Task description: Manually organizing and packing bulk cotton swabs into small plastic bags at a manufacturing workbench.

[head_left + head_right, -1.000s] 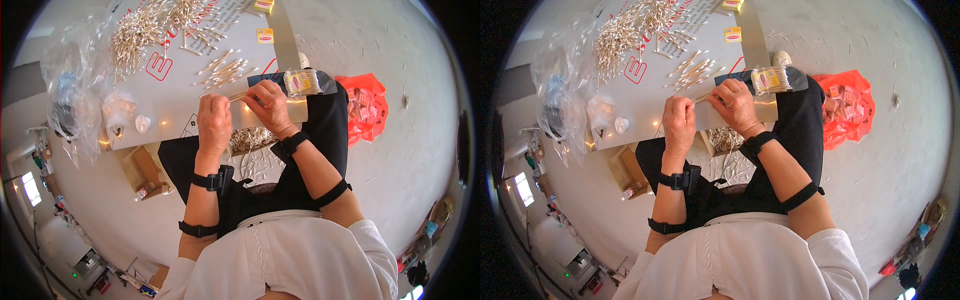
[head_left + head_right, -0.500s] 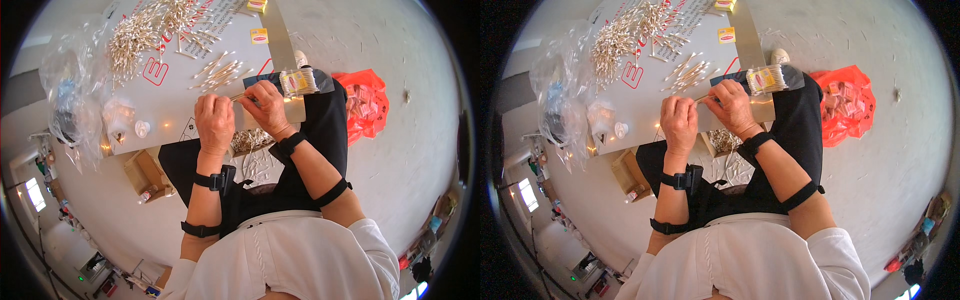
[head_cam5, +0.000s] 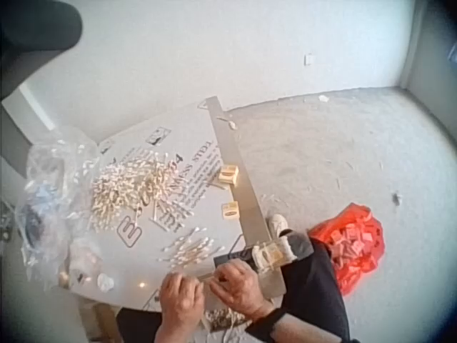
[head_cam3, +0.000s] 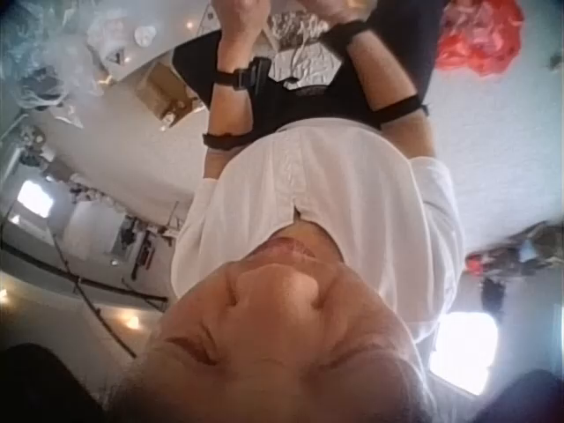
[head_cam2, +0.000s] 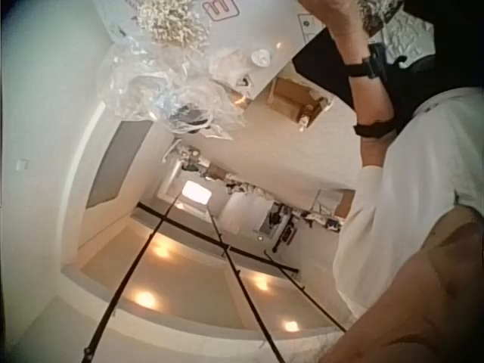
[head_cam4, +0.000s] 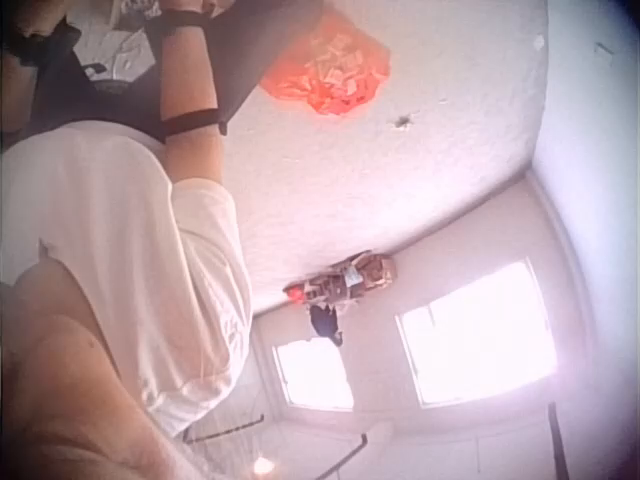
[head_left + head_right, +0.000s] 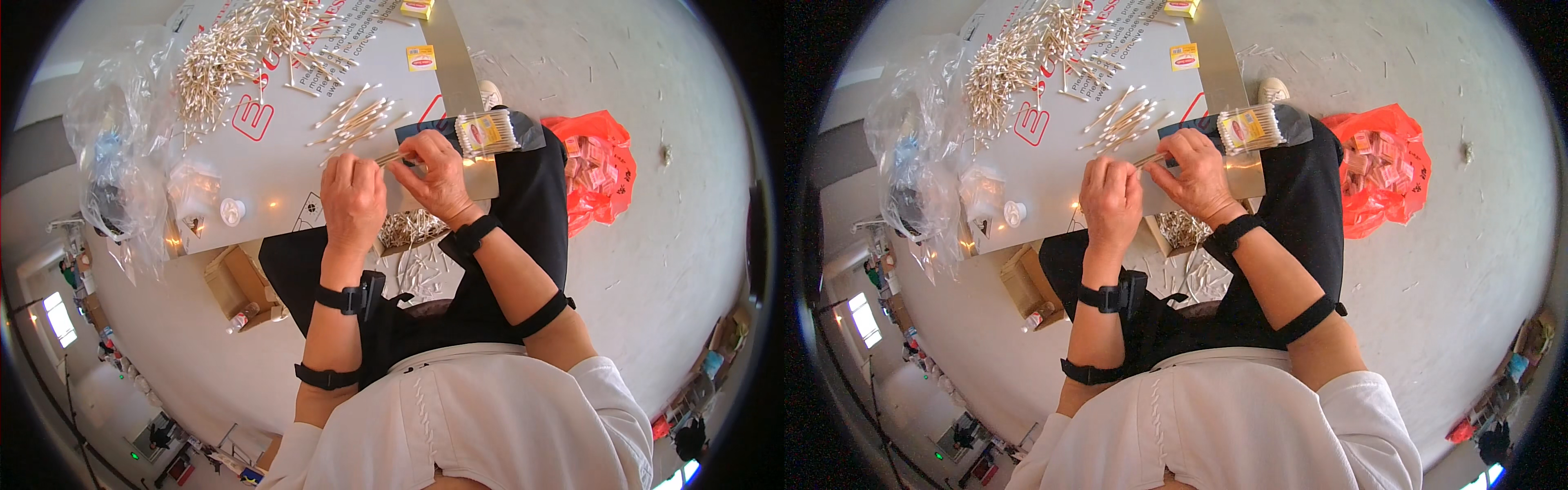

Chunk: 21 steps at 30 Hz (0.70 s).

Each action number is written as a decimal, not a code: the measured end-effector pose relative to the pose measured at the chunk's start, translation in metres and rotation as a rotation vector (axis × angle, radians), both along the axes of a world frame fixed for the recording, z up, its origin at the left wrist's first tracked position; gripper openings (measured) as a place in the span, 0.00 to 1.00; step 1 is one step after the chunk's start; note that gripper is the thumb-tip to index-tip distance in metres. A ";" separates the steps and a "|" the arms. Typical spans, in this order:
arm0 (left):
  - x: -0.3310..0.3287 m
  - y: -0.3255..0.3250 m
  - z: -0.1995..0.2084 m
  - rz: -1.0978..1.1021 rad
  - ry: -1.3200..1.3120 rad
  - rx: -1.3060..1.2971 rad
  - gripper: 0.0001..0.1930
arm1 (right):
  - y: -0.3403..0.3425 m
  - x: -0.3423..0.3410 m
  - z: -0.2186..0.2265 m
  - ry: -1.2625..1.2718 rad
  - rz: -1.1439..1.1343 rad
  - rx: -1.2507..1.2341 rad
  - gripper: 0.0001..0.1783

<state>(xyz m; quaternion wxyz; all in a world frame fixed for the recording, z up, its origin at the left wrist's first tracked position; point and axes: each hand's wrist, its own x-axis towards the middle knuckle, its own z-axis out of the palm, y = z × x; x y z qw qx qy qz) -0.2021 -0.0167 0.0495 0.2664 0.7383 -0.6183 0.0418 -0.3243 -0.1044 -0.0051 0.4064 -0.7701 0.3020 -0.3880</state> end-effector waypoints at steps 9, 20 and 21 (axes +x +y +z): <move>-0.001 0.048 0.003 -0.056 0.279 0.218 0.10 | -0.001 -0.003 -0.005 -0.170 -0.103 0.251 0.13; 0.009 0.006 -0.028 0.104 0.139 0.132 0.09 | 0.000 0.003 -0.002 -0.050 -0.123 0.108 0.16; 0.007 0.007 -0.029 0.091 0.117 0.127 0.09 | -0.002 0.004 -0.001 -0.048 -0.124 0.108 0.16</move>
